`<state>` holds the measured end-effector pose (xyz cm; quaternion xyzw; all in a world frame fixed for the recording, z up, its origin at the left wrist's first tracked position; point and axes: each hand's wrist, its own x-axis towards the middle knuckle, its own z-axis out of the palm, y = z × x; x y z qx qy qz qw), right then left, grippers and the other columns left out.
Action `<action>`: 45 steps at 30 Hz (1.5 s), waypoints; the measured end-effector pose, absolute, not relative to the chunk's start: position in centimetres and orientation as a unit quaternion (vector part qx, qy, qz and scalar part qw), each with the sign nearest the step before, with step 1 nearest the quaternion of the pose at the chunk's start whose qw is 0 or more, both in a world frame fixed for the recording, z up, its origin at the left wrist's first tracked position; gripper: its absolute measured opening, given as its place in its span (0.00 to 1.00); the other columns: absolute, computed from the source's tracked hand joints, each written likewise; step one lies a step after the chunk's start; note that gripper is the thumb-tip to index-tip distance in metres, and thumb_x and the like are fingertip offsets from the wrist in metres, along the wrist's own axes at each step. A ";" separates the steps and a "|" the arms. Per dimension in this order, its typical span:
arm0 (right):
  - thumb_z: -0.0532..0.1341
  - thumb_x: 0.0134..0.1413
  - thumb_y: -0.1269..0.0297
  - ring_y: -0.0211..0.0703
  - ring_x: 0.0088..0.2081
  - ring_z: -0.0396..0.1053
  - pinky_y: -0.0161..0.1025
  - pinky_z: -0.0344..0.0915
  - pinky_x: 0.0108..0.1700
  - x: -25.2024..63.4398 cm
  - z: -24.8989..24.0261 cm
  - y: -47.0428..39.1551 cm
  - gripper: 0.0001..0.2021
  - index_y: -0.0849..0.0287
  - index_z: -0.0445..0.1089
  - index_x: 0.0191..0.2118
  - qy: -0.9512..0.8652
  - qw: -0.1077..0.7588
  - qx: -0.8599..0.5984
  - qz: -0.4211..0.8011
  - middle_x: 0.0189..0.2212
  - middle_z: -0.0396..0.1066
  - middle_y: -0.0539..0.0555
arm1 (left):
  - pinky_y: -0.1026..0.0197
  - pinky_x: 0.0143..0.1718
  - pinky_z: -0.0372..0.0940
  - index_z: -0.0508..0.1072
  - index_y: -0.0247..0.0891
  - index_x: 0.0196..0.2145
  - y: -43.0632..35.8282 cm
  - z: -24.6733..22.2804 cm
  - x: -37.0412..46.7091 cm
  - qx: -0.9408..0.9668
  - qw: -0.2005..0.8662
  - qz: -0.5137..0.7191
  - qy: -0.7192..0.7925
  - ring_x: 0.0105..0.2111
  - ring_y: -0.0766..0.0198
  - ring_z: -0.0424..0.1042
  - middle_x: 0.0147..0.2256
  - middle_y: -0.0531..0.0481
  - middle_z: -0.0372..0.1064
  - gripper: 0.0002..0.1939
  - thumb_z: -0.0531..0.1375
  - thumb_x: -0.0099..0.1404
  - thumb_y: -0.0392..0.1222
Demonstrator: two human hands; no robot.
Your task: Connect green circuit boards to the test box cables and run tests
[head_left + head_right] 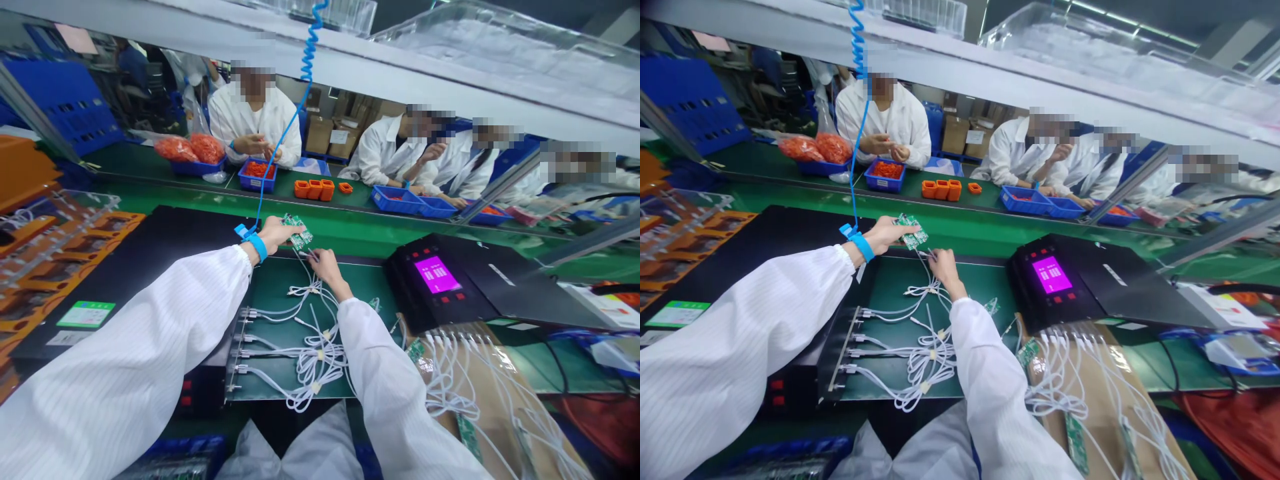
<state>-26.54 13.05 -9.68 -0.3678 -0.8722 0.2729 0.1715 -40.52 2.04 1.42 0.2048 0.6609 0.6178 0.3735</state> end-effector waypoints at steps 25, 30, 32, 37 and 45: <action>0.68 0.52 0.39 0.35 0.27 0.61 0.36 0.62 0.32 -24.1 -8.0 9.5 0.25 0.58 0.79 0.40 -0.658 0.383 -0.225 0.608 0.26 0.67 0.48 | 0.59 0.38 0.74 0.78 0.30 0.33 2.0 1.8 -40.1 0.233 0.413 0.654 0.590 0.31 0.61 0.77 0.32 0.44 0.79 0.11 0.75 0.55 0.30; 0.70 0.51 0.38 0.34 0.26 0.60 0.36 0.60 0.31 -24.0 -8.1 9.6 0.25 0.58 0.80 0.40 -0.648 0.393 -0.221 0.614 0.25 0.67 0.47 | 0.58 0.39 0.74 0.78 0.31 0.33 2.1 1.5 -40.2 0.240 0.407 0.653 0.592 0.32 0.61 0.77 0.34 0.44 0.79 0.12 0.75 0.53 0.30; 0.70 0.51 0.39 0.34 0.26 0.60 0.36 0.60 0.31 -24.0 -8.2 9.6 0.25 0.58 0.80 0.40 -0.644 0.392 -0.217 0.620 0.25 0.67 0.47 | 0.59 0.38 0.73 0.78 0.31 0.33 2.2 1.4 -40.2 0.245 0.401 0.654 0.592 0.32 0.61 0.77 0.34 0.45 0.79 0.13 0.75 0.52 0.30; 0.71 0.49 0.38 0.33 0.25 0.60 0.36 0.59 0.31 -23.7 -8.1 10.1 0.25 0.58 0.80 0.38 -0.640 0.385 -0.211 0.631 0.25 0.68 0.47 | 0.60 0.35 0.71 0.76 0.32 0.33 2.4 1.1 -40.2 0.281 0.385 0.660 0.580 0.31 0.62 0.75 0.34 0.46 0.78 0.18 0.78 0.48 0.32; 0.73 0.48 0.40 0.33 0.27 0.62 0.36 0.61 0.34 -23.2 -7.8 10.6 0.24 0.58 0.81 0.37 -0.634 0.367 -0.194 0.653 0.27 0.70 0.48 | 0.60 0.36 0.70 0.76 0.32 0.35 2.5 0.6 -40.5 0.320 0.345 0.653 0.594 0.32 0.63 0.75 0.34 0.47 0.78 0.17 0.76 0.50 0.33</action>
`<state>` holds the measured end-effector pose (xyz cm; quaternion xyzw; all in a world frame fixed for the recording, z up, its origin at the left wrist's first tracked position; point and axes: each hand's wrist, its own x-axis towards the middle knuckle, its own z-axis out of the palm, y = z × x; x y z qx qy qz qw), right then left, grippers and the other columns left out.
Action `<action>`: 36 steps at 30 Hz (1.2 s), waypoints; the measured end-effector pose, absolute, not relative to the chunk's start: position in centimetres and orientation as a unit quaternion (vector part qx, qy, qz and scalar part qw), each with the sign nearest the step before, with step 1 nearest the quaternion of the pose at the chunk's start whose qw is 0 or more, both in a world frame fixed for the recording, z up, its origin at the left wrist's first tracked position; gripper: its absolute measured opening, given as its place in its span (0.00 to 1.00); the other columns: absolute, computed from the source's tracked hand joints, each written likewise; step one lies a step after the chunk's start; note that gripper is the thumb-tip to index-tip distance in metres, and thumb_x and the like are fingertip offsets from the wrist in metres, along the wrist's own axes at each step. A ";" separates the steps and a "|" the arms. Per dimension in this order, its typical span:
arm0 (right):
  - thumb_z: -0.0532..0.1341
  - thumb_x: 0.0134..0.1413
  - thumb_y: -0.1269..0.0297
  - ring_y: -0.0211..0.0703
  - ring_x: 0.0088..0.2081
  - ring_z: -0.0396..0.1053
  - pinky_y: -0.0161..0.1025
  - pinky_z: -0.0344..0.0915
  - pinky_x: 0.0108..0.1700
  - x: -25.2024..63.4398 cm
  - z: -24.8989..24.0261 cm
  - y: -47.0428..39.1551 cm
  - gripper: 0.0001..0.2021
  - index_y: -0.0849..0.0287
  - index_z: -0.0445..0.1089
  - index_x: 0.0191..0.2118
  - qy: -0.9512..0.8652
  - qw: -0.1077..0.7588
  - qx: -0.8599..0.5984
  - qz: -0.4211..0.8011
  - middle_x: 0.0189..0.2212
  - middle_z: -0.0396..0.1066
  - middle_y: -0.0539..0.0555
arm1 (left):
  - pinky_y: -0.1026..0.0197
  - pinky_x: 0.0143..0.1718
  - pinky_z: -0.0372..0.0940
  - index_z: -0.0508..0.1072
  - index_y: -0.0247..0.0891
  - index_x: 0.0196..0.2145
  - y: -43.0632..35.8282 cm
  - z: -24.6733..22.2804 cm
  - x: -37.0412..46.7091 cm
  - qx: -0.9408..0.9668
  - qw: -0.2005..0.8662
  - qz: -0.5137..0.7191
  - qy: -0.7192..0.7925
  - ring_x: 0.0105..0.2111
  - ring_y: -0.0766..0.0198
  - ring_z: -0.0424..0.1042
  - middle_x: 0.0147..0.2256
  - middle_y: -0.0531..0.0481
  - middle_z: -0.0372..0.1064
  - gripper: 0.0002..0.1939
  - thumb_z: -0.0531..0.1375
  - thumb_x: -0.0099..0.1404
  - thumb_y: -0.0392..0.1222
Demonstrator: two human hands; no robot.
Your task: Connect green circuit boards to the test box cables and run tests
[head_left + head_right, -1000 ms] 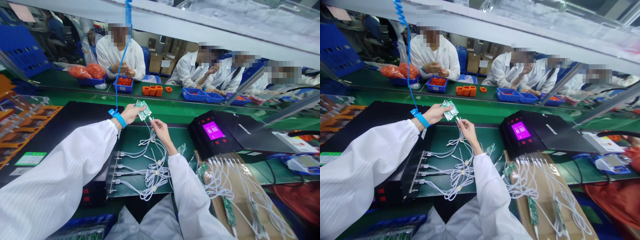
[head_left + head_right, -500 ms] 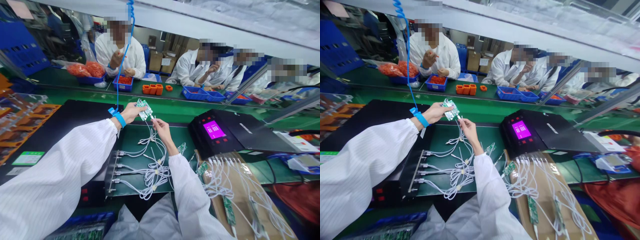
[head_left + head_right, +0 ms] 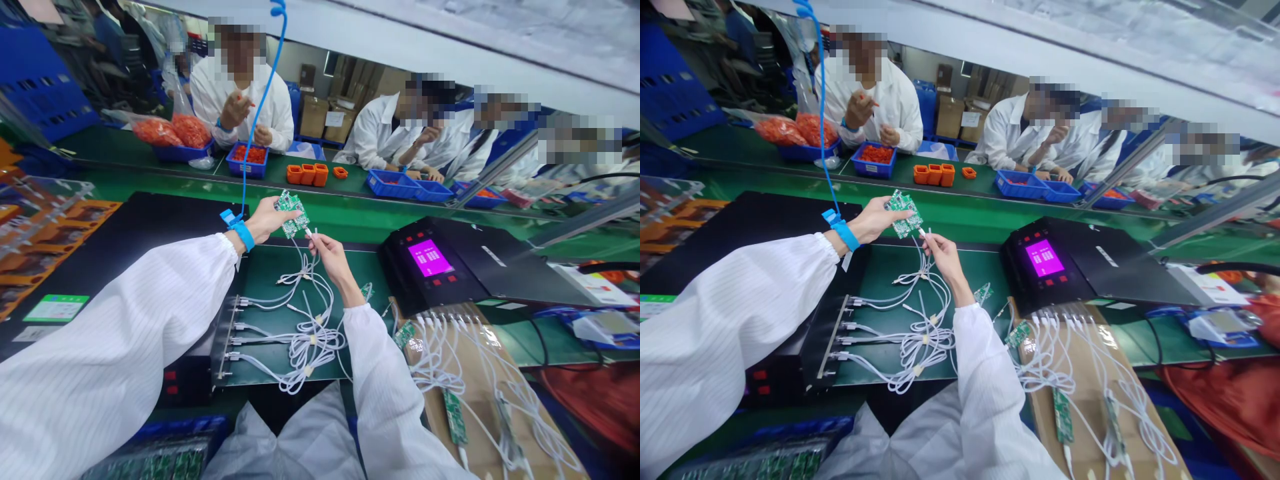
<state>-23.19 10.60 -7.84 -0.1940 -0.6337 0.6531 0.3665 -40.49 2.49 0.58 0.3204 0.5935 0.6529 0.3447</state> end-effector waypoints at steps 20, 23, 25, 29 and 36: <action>0.74 0.46 0.40 0.33 0.27 0.61 0.36 0.61 0.33 -23.7 -8.2 10.3 0.23 0.58 0.77 0.33 -0.600 0.365 -0.196 0.684 0.23 0.64 0.45 | 0.54 0.45 0.74 0.76 0.34 0.37 2.7 0.2 -40.8 0.305 0.357 0.671 0.574 0.38 0.57 0.78 0.35 0.46 0.78 0.24 0.80 0.43 0.34; 0.74 0.44 0.40 0.33 0.26 0.60 0.36 0.59 0.33 -23.8 -8.1 10.2 0.24 0.58 0.76 0.32 -0.590 0.364 -0.196 0.693 0.23 0.63 0.45 | 0.52 0.48 0.74 0.76 0.35 0.41 2.7 0.1 -40.8 0.305 0.335 0.679 0.577 0.42 0.54 0.78 0.36 0.46 0.78 0.29 0.80 0.42 0.34; 0.75 0.43 0.40 0.32 0.26 0.60 0.36 0.58 0.33 -23.8 -8.1 10.1 0.24 0.59 0.76 0.32 -0.585 0.363 -0.196 0.698 0.23 0.63 0.45 | 0.51 0.51 0.73 0.76 0.35 0.44 2.7 0.1 -40.9 0.303 0.321 0.684 0.580 0.45 0.52 0.78 0.37 0.47 0.78 0.31 0.80 0.42 0.32; 0.75 0.44 0.41 0.33 0.27 0.59 0.37 0.58 0.33 -23.9 -8.1 10.0 0.24 0.59 0.76 0.33 -0.581 0.360 -0.197 0.703 0.24 0.62 0.45 | 0.50 0.52 0.72 0.76 0.34 0.43 2.7 0.1 -40.8 0.296 0.320 0.686 0.582 0.45 0.52 0.78 0.38 0.46 0.78 0.29 0.79 0.44 0.30; 0.74 0.44 0.41 0.34 0.27 0.57 0.37 0.58 0.32 -24.0 -7.7 9.5 0.25 0.59 0.76 0.37 -0.562 0.345 -0.204 0.723 0.24 0.58 0.44 | 0.54 0.45 0.73 0.76 0.33 0.37 2.6 0.3 -40.4 0.343 0.325 0.667 0.576 0.38 0.57 0.78 0.38 0.44 0.79 0.18 0.76 0.51 0.35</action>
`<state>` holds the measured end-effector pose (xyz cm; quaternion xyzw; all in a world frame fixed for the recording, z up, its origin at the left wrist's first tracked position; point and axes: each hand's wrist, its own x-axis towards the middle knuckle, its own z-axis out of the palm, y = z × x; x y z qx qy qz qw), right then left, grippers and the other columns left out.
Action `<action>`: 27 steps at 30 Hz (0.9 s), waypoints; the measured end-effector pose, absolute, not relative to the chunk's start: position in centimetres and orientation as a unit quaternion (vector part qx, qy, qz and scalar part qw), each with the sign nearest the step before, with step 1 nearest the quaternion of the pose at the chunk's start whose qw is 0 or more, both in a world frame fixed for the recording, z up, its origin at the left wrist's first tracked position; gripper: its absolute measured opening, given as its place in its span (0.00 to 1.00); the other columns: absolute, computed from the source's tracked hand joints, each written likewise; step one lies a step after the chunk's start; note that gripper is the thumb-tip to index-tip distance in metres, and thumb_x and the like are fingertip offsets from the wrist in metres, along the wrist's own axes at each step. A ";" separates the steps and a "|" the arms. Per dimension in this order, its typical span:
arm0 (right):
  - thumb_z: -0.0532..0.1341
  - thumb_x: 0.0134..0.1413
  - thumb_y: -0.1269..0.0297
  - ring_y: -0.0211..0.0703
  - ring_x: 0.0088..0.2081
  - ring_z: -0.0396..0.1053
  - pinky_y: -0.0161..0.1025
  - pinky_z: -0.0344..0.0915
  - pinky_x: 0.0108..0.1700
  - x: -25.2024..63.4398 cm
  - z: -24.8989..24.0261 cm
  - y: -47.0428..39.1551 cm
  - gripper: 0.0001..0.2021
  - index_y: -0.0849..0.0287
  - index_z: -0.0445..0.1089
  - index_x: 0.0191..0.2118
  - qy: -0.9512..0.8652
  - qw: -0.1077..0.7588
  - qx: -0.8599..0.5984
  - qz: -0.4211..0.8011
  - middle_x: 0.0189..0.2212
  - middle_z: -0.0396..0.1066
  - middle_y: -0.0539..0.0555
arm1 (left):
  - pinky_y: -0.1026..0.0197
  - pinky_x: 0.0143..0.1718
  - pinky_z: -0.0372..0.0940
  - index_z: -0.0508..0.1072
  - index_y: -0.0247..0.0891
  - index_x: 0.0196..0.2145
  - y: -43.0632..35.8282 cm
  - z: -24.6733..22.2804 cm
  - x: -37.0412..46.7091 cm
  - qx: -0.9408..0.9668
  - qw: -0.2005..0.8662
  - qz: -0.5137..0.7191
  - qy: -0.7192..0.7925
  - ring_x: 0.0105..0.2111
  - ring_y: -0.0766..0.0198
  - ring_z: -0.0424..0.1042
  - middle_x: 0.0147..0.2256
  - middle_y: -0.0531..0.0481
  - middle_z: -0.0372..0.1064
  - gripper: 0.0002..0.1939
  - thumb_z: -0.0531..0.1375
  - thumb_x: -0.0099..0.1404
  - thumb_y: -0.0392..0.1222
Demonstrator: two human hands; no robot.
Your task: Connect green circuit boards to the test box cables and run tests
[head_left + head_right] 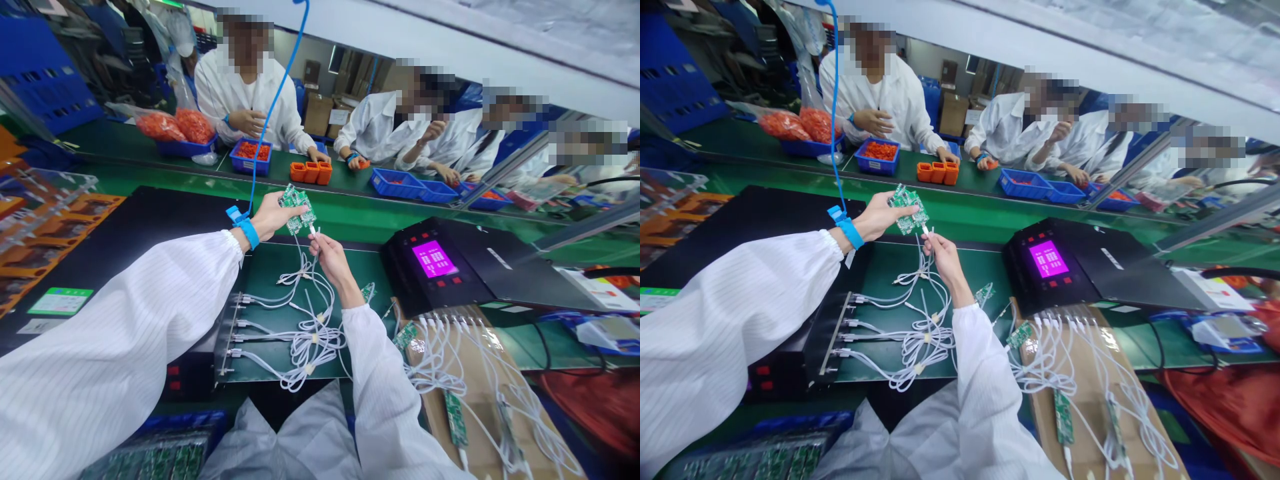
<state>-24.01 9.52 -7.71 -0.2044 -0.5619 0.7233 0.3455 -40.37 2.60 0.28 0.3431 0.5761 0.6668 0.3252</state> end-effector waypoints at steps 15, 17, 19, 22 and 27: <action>0.74 0.45 0.42 0.34 0.27 0.59 0.37 0.60 0.32 -24.4 -8.7 9.3 0.24 0.59 0.77 0.37 -0.571 0.347 -0.210 0.714 0.24 0.61 0.45 | 0.60 0.33 0.65 0.75 0.34 0.30 1.9 0.9 -39.7 0.377 0.281 0.598 0.649 0.29 0.62 0.71 0.30 0.48 0.76 0.12 0.75 0.53 0.32; 0.74 0.45 0.42 0.34 0.27 0.59 0.37 0.60 0.33 -24.3 -8.5 9.4 0.24 0.60 0.77 0.37 -0.568 0.346 -0.215 0.715 0.24 0.61 0.45 | 0.60 0.33 0.65 0.75 0.34 0.29 2.0 0.8 -39.8 0.365 0.299 0.605 0.641 0.29 0.62 0.71 0.30 0.48 0.76 0.12 0.76 0.52 0.32; 0.75 0.45 0.43 0.34 0.27 0.60 0.36 0.61 0.33 -24.3 -8.4 9.6 0.24 0.60 0.77 0.37 -0.564 0.350 -0.212 0.717 0.24 0.62 0.45 | 0.60 0.34 0.66 0.75 0.34 0.29 2.2 0.7 -39.8 0.357 0.311 0.614 0.631 0.29 0.62 0.72 0.30 0.48 0.76 0.12 0.75 0.52 0.32; 0.74 0.47 0.42 0.35 0.29 0.64 0.37 0.64 0.37 -24.5 -8.2 9.9 0.23 0.58 0.78 0.38 -0.574 0.356 -0.204 0.709 0.25 0.65 0.46 | 0.60 0.36 0.67 0.76 0.34 0.32 2.4 0.5 -39.9 0.341 0.299 0.638 0.623 0.31 0.61 0.73 0.32 0.47 0.77 0.10 0.74 0.55 0.33; 0.66 0.57 0.39 0.45 0.41 0.72 0.43 0.69 0.47 -24.6 -7.9 9.1 0.24 0.57 0.77 0.42 -0.655 0.389 -0.266 0.591 0.36 0.75 0.56 | 0.59 0.41 0.69 0.75 0.35 0.34 2.9 0.0 -40.5 0.308 0.278 0.677 0.608 0.36 0.59 0.75 0.36 0.47 0.77 0.13 0.74 0.54 0.34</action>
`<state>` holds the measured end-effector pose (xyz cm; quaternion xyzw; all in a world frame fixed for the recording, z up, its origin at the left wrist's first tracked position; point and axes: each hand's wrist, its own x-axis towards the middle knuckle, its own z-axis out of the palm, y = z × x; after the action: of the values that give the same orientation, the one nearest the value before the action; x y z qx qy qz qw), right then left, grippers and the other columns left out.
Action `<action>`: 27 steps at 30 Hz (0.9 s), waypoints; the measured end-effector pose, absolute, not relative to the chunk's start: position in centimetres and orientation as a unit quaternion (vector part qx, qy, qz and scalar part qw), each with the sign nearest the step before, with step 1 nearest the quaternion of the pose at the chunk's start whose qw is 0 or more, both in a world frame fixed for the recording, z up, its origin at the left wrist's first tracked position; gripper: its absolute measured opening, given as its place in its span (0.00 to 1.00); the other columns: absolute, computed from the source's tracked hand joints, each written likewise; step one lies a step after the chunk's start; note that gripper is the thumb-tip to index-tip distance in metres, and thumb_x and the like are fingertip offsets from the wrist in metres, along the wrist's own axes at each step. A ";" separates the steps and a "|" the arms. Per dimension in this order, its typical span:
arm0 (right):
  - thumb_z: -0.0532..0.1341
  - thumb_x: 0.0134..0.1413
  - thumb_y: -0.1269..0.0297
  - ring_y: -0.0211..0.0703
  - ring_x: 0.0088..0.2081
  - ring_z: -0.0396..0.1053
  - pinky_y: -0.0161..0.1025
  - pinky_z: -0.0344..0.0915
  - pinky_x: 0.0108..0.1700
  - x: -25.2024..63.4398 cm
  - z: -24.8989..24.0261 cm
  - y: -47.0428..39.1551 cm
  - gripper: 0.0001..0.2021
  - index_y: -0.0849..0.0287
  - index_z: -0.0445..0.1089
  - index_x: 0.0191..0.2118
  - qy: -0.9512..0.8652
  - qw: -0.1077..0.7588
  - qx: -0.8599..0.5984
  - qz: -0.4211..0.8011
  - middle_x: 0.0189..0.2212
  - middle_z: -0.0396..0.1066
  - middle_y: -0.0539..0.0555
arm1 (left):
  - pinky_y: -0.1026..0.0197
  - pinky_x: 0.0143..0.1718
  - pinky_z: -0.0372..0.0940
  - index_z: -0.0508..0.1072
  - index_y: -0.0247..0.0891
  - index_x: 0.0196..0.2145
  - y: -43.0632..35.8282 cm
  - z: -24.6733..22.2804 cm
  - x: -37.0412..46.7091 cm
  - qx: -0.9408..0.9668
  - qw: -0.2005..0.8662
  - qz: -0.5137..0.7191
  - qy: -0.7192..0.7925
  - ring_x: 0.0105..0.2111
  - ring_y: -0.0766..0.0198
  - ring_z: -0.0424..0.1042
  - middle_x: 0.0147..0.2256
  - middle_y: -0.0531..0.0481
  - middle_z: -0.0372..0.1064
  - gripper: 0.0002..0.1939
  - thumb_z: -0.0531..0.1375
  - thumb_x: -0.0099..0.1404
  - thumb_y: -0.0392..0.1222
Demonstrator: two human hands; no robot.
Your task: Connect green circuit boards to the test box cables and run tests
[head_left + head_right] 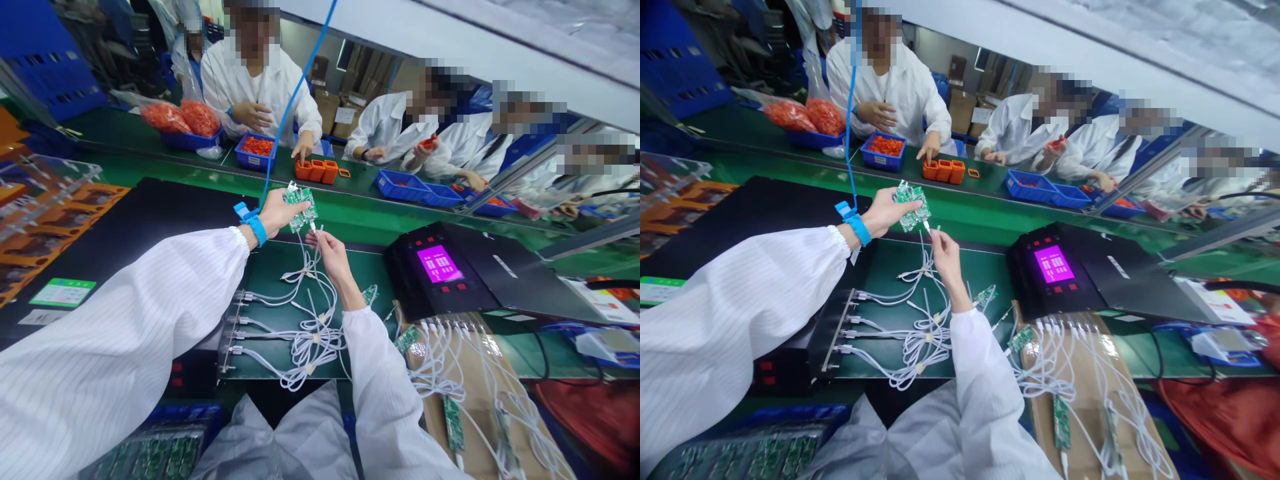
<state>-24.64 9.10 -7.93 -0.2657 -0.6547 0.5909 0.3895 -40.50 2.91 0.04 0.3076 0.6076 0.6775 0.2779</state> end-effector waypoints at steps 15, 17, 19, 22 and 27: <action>0.52 0.67 0.76 0.60 0.56 0.69 0.48 0.66 0.57 -30.1 -8.2 6.1 0.15 0.70 0.71 0.54 -0.920 0.097 -0.370 0.085 0.54 0.70 0.75 | 0.58 0.42 0.66 0.72 0.38 0.30 2.7 -0.2 -40.6 0.320 0.241 0.620 0.675 0.35 0.57 0.72 0.28 0.51 0.69 0.14 0.71 0.49 0.29; 0.52 0.65 0.79 0.64 0.57 0.70 0.52 0.68 0.55 -32.4 -8.2 7.1 0.17 0.75 0.70 0.55 -0.891 0.084 -0.436 0.094 0.55 0.68 0.81 | 0.59 0.41 0.67 0.72 0.39 0.29 2.6 -0.2 -40.7 0.332 0.244 0.623 0.664 0.35 0.57 0.72 0.28 0.51 0.70 0.14 0.72 0.49 0.30; 0.50 0.64 0.81 0.66 0.55 0.72 0.53 0.70 0.52 -33.9 -8.4 7.8 0.18 0.77 0.70 0.54 -0.878 0.087 -0.457 0.109 0.53 0.69 0.84 | 0.60 0.40 0.68 0.72 0.39 0.29 2.7 -0.3 -40.9 0.334 0.236 0.631 0.660 0.36 0.57 0.73 0.29 0.51 0.72 0.15 0.72 0.47 0.30; 0.51 0.62 0.82 0.59 0.49 0.76 0.48 0.72 0.48 -34.2 -9.0 8.4 0.17 0.73 0.72 0.52 -0.877 0.094 -0.449 0.139 0.50 0.71 0.79 | 0.60 0.39 0.68 0.73 0.38 0.30 2.9 -0.4 -41.1 0.335 0.223 0.621 0.673 0.35 0.58 0.74 0.31 0.50 0.74 0.15 0.73 0.47 0.31; 0.57 0.66 0.75 0.50 0.47 0.75 0.41 0.69 0.50 -30.5 -9.5 7.7 0.09 0.62 0.75 0.42 -0.900 0.114 -0.361 0.214 0.42 0.75 0.65 | 0.60 0.34 0.67 0.74 0.36 0.33 3.2 -0.5 -41.2 0.325 0.245 0.631 0.660 0.32 0.60 0.73 0.31 0.49 0.75 0.13 0.72 0.49 0.33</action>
<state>-30.55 7.73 -9.54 -0.3612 -0.9003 0.2144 0.1141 -41.19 3.17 -0.55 0.3252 0.6599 0.6314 0.2451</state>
